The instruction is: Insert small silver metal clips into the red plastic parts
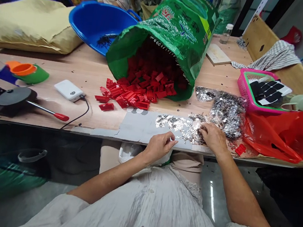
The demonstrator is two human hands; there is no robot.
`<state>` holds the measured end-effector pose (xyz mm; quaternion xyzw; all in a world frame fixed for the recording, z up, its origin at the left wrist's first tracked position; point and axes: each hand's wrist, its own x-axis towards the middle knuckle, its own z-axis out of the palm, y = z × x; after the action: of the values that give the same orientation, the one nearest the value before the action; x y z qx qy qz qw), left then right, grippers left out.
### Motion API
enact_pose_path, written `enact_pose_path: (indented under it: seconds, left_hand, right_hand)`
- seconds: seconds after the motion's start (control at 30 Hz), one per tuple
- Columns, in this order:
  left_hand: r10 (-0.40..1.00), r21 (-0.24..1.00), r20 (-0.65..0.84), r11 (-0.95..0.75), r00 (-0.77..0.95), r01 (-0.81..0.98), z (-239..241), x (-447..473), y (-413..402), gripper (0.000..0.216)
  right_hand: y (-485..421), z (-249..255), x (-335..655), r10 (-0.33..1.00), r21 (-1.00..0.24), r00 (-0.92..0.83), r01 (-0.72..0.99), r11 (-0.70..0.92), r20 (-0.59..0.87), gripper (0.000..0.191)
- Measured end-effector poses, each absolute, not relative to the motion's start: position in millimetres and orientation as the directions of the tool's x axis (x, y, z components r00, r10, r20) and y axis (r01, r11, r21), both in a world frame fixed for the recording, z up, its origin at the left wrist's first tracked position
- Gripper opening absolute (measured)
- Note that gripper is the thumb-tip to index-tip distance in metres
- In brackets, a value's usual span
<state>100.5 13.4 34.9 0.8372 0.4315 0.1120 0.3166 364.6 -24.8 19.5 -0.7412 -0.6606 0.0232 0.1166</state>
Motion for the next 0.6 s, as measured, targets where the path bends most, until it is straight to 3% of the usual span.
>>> enact_pose_path:
  seconds: [0.13,0.4,0.6]
  left_hand:
    - [0.803,0.654,-0.061,-0.417,0.593,0.631,32.8,93.0,9.1,0.018]
    - [0.816,0.688,-0.070,-0.377,0.573,0.620,32.2,86.6,9.7,0.014]
    - [0.812,0.698,-0.066,-0.378,0.580,0.609,27.4,85.2,10.7,0.014]
  right_hand:
    - [-18.0,23.8,353.0,0.979,-0.144,0.185,0.975,-0.171,0.088,0.019]
    - [-10.5,26.3,362.7,0.979,-0.318,0.194,0.933,-0.167,0.055,0.016]
    - [-10.1,30.5,364.8,0.967,-0.282,0.249,0.933,-0.224,0.057,0.016]
